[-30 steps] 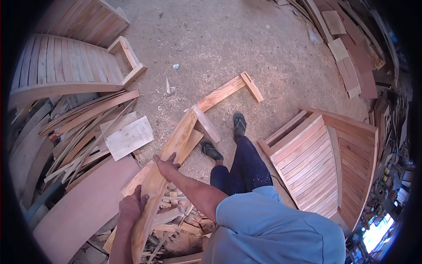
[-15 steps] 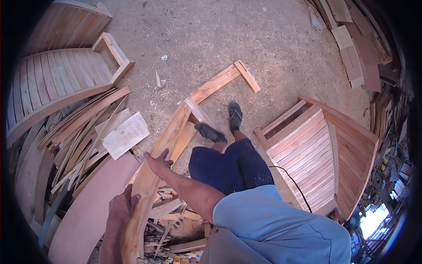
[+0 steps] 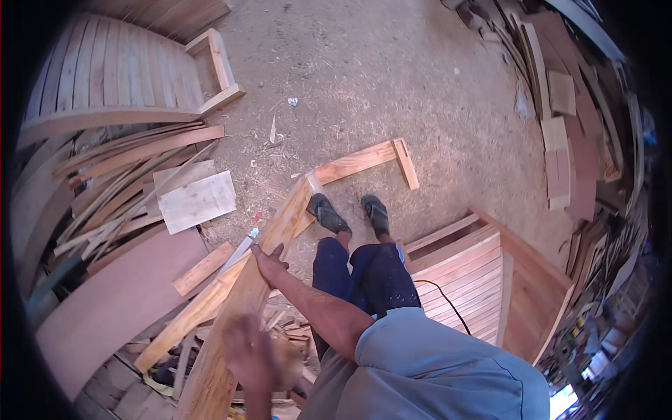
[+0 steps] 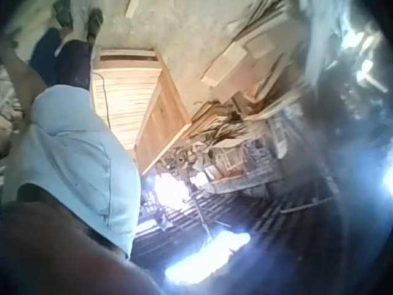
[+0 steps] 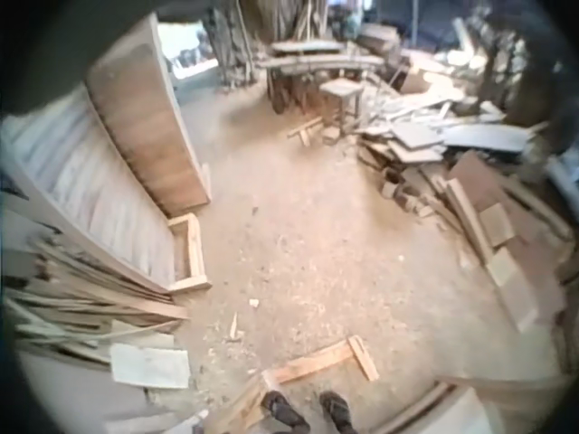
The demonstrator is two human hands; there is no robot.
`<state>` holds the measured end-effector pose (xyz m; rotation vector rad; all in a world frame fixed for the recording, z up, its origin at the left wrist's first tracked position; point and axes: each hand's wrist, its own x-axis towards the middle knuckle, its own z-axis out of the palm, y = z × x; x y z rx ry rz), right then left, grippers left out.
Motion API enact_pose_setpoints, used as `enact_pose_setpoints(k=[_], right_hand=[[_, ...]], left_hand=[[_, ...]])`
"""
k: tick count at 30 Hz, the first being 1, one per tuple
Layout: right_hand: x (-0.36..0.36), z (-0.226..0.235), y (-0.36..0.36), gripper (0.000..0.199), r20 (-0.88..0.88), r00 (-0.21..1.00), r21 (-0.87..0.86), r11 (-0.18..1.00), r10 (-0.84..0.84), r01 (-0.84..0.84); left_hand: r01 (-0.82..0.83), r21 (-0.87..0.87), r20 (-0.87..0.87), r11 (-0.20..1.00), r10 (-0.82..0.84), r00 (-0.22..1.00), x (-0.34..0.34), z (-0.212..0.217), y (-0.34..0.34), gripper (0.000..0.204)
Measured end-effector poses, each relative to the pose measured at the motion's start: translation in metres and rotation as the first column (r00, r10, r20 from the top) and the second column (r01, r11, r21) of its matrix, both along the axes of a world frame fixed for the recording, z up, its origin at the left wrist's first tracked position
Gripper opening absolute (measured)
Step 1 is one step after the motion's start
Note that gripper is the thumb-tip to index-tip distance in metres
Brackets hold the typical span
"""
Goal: Assembling wooden furniture components using glue and a hammer in a workshop environment.
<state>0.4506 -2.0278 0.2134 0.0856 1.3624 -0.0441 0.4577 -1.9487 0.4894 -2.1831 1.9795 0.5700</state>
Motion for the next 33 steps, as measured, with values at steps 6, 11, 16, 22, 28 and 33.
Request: enact_pose_setpoints(k=[6, 11, 16, 22, 28, 33], right_hand=[[-0.012, -0.006, 0.012, 0.133, 0.026, 0.999, 0.022, 1.000, -0.023, 0.022], [-0.019, -0.029, 0.011, 0.136, 0.145, 0.984, 0.059, 0.993, -0.106, 0.099], [-0.022, -0.046, -0.023, 0.133, 0.007, 0.992, 0.034, 0.991, 0.128, -0.128], [0.008, -0.104, -0.006, 0.121, -0.139, 0.957, -0.263, 0.922, 0.255, -0.284], [0.018, -0.099, -0.030, 0.109, -0.263, 0.835, -0.159, 0.832, 0.484, -0.532], [0.017, -0.100, -0.068, 0.100, -0.186, 0.876, -0.109, 0.876, 0.446, -0.469]], left_hand=[[-0.884, 0.178, -0.397, 0.433, 0.853, 0.338, 0.004, 0.012, 0.212, 0.052], [-0.997, 0.077, -0.545, -0.018, 0.836, -0.057, 0.001, 0.031, 0.247, 0.052], [-0.988, 0.038, -0.637, -0.151, 0.758, -0.140, 0.005, 0.044, 0.269, 0.052], [-0.985, 0.024, -0.695, -0.172, 0.705, -0.140, 0.026, 0.057, 0.264, 0.052], [-0.981, 0.013, -0.731, -0.194, 0.667, -0.141, 0.043, 0.076, 0.263, 0.053], [-0.985, -0.041, -0.731, -0.166, 0.677, -0.084, 0.057, 0.097, 0.229, 0.051]])
